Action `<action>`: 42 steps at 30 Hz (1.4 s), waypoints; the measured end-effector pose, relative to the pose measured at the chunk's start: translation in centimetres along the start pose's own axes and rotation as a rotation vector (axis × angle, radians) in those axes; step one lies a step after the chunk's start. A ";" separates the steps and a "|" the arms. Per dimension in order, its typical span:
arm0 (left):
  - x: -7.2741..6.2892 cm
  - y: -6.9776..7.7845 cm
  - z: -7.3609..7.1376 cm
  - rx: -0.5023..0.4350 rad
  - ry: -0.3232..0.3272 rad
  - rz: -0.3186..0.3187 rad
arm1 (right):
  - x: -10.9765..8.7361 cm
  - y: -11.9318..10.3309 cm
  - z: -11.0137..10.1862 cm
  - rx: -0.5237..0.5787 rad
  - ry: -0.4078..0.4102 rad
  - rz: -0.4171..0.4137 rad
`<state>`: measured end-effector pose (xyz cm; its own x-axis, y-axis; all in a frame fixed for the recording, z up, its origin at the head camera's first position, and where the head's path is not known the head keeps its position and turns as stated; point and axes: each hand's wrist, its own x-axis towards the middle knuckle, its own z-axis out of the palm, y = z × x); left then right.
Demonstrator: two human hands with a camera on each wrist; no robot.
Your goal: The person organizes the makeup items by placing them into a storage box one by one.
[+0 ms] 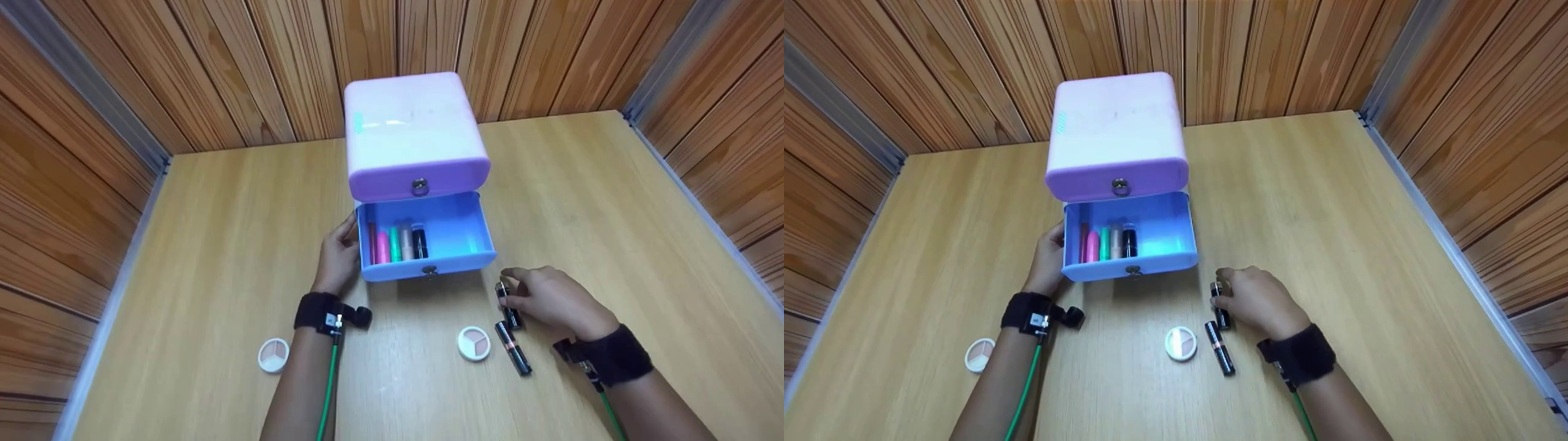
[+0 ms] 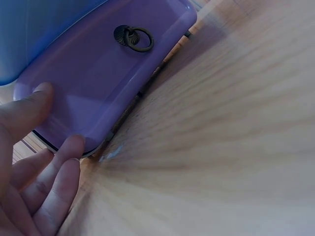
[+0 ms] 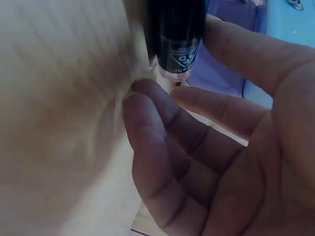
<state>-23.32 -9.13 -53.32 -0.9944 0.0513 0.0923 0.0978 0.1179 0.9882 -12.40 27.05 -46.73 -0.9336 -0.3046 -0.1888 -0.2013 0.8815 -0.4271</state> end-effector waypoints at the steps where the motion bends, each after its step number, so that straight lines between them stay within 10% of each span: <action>1: 0.0 -0.2 0.1 -0.020 0.001 0.003 | 0.0 0.0 0.1 -0.007 0.010 -0.007; 16: -0.1 0.0 0.2 -0.041 -0.003 -0.023 | 0.4 0.1 -1.0 0.043 0.057 -0.092; 28: 0.2 0.1 0.2 -0.020 0.024 0.010 | 1.5 -3.2 -8.7 0.316 0.481 -0.192; 35: 0.2 0.0 0.3 -0.034 0.011 0.037 | 4.2 -5.6 -7.9 0.465 0.681 -0.261; 42: 0.2 0.1 0.2 -0.029 0.010 0.019 | 6.7 -7.3 -6.0 0.483 0.683 -0.315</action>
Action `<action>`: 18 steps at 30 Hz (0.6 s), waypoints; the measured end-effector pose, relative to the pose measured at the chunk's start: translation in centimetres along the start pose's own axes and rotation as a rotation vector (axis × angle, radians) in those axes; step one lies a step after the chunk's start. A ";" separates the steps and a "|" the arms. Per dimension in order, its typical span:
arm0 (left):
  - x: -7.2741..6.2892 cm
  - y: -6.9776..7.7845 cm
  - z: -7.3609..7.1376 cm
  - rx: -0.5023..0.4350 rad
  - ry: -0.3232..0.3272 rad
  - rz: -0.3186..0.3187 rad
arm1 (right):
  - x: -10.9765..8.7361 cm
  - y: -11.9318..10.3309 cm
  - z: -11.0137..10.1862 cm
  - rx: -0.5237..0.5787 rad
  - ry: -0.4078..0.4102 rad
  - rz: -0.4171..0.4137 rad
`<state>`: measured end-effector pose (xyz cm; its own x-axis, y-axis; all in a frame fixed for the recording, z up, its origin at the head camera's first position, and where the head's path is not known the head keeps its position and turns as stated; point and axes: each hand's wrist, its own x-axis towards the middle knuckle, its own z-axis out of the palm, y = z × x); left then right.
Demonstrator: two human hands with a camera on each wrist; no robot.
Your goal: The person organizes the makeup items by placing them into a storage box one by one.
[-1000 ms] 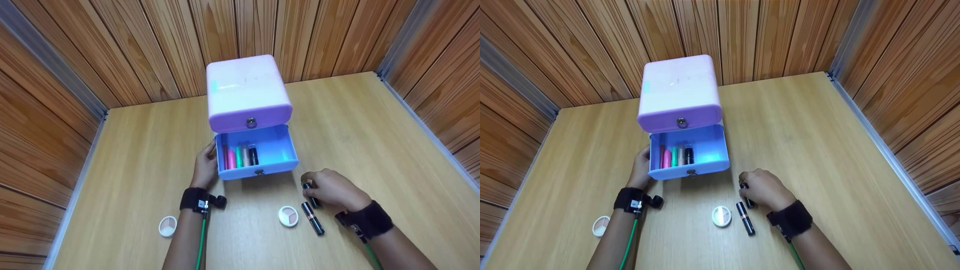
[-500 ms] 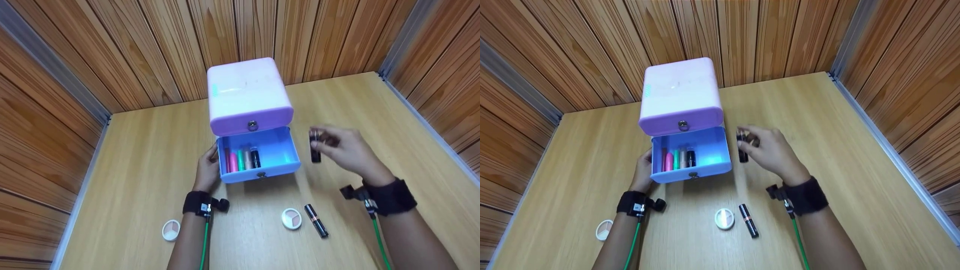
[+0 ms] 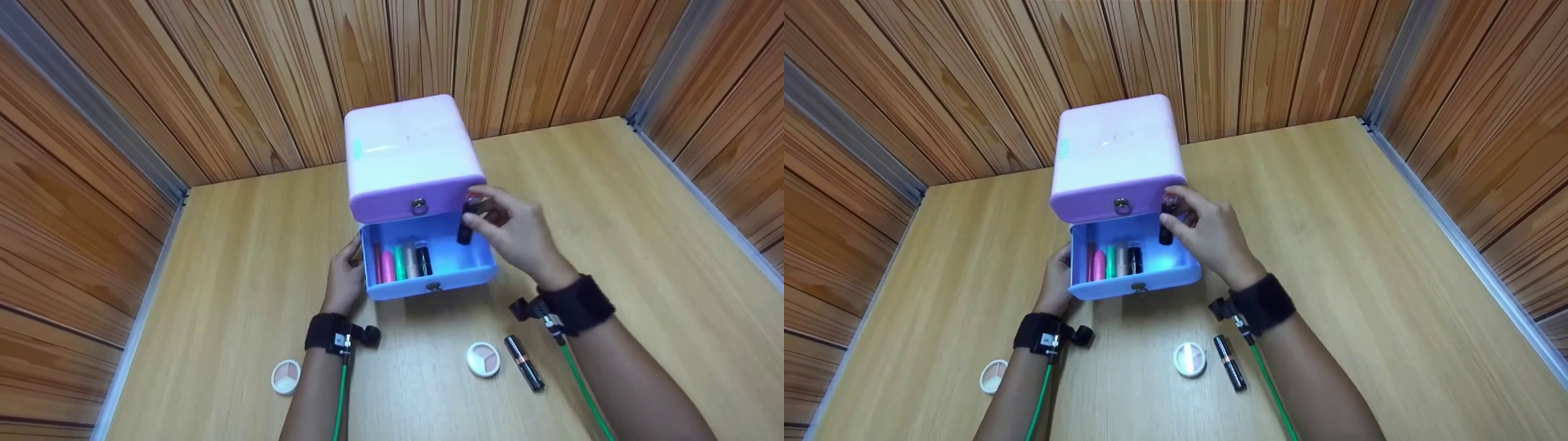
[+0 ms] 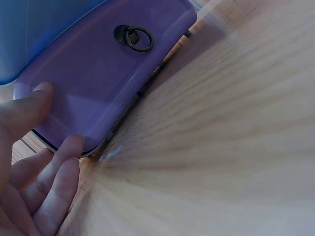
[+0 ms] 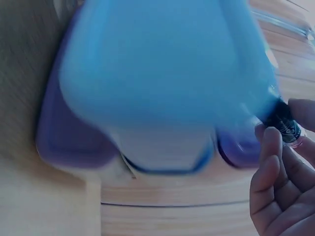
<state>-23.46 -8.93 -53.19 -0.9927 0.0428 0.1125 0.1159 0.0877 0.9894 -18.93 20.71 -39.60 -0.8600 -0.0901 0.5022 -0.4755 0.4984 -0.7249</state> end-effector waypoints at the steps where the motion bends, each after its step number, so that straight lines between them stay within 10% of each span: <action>1: 0.0 0.0 0.0 -0.004 -0.002 0.000 | 0.0 0.0 0.4 -0.012 -0.018 -0.013; 18: -0.1 0.2 0.0 0.017 -0.002 -0.012 | 0.8 0.2 3.1 -0.189 -0.228 -0.051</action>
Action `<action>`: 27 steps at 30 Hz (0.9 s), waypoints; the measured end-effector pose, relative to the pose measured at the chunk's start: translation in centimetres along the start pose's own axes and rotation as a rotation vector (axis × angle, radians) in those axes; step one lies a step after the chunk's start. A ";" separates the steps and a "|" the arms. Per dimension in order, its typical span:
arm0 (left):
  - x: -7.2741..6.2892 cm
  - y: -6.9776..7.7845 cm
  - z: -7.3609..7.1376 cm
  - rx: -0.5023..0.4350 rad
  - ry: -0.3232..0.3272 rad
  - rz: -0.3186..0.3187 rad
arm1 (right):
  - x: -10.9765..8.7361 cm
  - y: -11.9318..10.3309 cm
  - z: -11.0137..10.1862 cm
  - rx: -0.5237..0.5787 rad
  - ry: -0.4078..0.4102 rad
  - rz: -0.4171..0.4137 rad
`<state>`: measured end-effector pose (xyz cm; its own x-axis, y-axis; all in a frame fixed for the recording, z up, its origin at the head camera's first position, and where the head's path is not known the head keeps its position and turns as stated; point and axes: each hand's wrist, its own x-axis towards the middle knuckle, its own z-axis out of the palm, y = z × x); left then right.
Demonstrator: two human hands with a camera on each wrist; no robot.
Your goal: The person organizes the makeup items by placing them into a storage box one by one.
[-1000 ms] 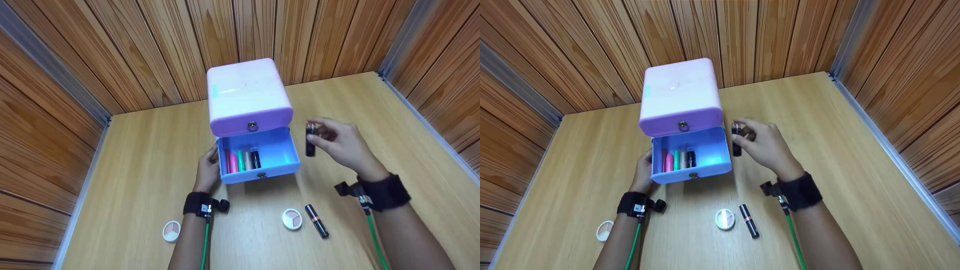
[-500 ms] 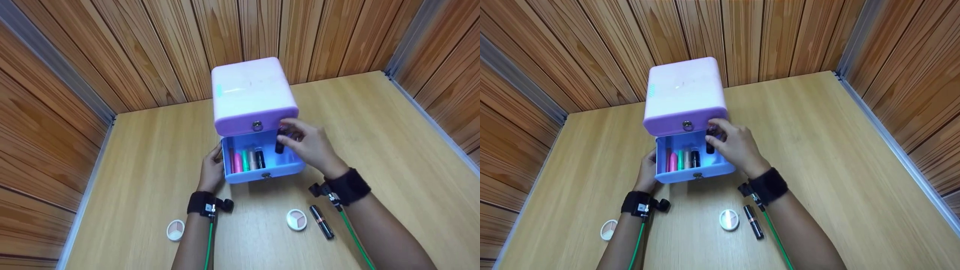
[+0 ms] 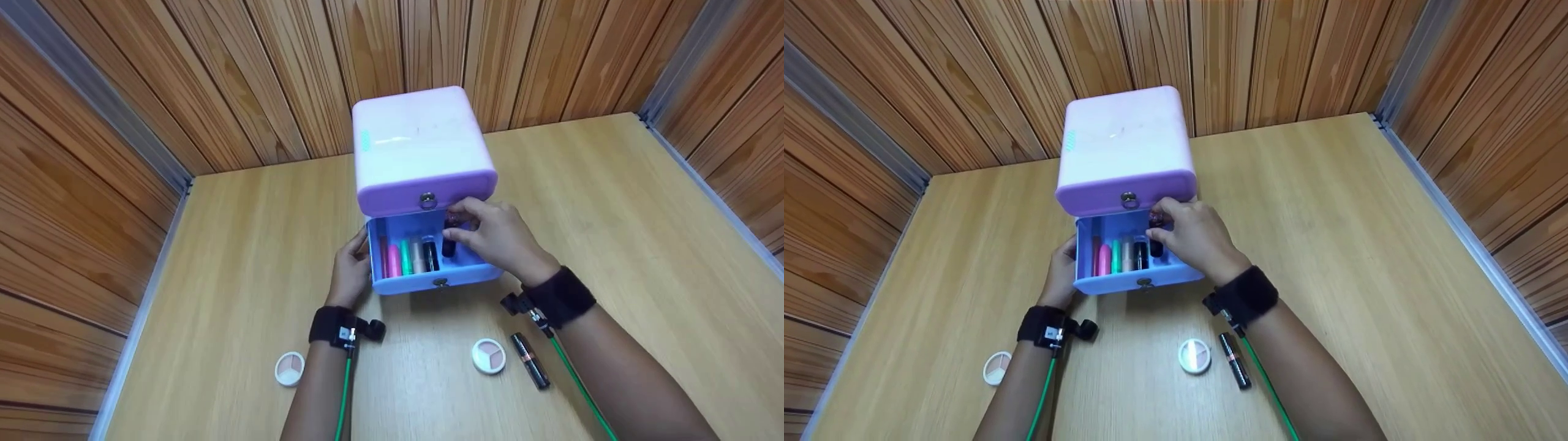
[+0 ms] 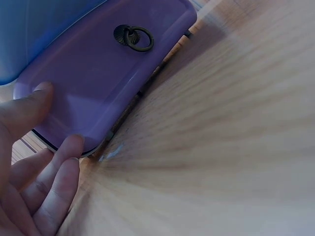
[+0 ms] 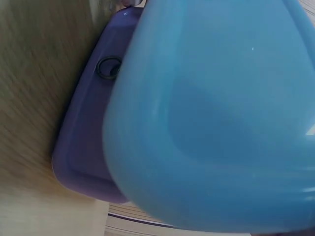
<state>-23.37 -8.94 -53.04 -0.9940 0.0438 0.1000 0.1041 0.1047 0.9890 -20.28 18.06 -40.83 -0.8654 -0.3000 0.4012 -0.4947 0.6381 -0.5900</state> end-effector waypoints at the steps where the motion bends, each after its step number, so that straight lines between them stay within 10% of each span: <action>1: 0.0 0.0 0.0 0.009 -0.001 0.001 | 0.1 0.0 0.0 -0.007 -0.012 -0.003; 27: 0.0 -0.1 -0.1 -0.006 -0.007 -0.026 | 1.0 0.2 0.4 -0.059 -0.258 0.050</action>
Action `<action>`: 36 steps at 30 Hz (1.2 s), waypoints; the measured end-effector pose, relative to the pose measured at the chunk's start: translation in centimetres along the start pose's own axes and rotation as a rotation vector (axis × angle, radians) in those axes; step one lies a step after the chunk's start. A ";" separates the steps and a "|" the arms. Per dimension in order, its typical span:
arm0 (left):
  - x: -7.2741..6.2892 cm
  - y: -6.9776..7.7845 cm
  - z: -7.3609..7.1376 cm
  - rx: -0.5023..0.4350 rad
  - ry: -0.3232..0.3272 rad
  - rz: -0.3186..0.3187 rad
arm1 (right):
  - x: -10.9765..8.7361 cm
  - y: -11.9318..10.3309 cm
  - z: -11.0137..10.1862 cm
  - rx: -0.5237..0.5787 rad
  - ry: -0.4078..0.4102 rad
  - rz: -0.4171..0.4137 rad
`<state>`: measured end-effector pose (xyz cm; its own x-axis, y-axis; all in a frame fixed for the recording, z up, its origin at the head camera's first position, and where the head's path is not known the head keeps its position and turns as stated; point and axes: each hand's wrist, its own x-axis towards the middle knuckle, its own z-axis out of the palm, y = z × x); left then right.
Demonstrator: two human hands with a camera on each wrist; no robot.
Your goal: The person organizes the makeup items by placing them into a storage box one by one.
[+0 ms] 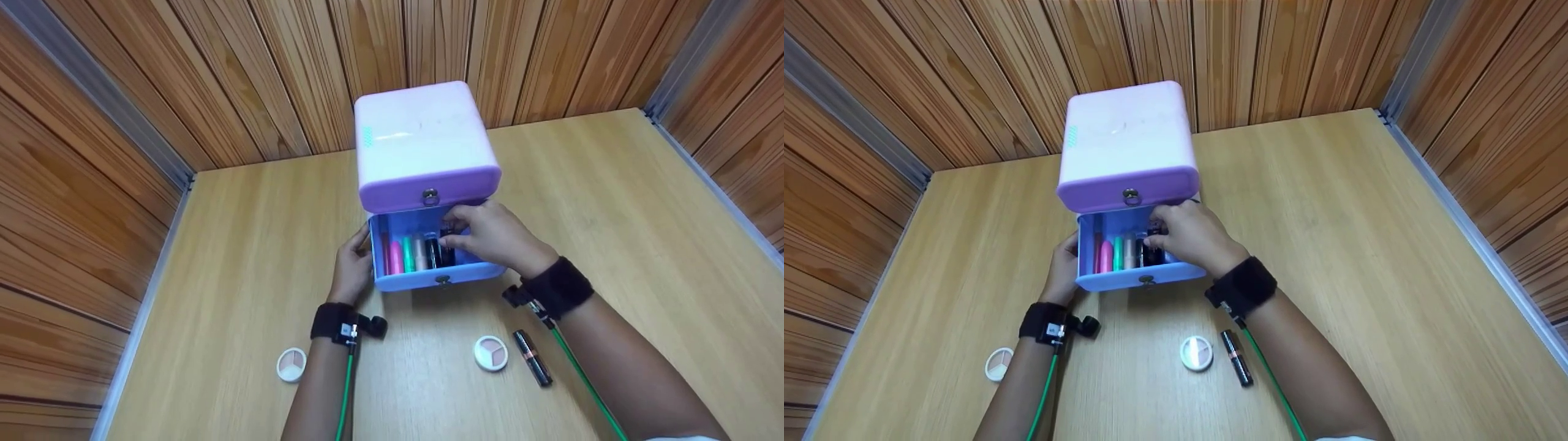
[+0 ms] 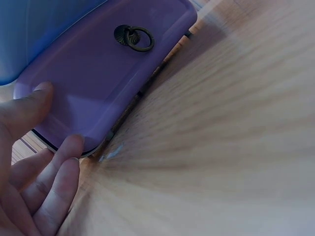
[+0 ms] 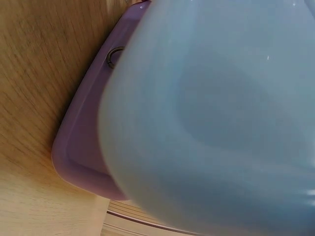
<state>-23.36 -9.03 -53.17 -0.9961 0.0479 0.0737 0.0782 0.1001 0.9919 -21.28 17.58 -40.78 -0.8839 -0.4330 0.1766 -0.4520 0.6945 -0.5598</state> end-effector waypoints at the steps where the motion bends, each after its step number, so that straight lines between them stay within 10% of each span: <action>1: 0.0 0.0 0.0 0.001 0.000 0.002 | 0.0 0.0 0.0 -0.004 -0.006 -0.004; 36: -0.3 1.1 0.0 0.020 0.004 -0.002 | 0.8 0.0 0.1 -0.191 -0.219 -0.074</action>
<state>-23.00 -8.92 -52.13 -0.9964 0.0439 0.0720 0.0768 0.1205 0.9897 -21.93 17.14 -40.71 -0.8104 -0.5855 0.0203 -0.5466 0.7434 -0.3855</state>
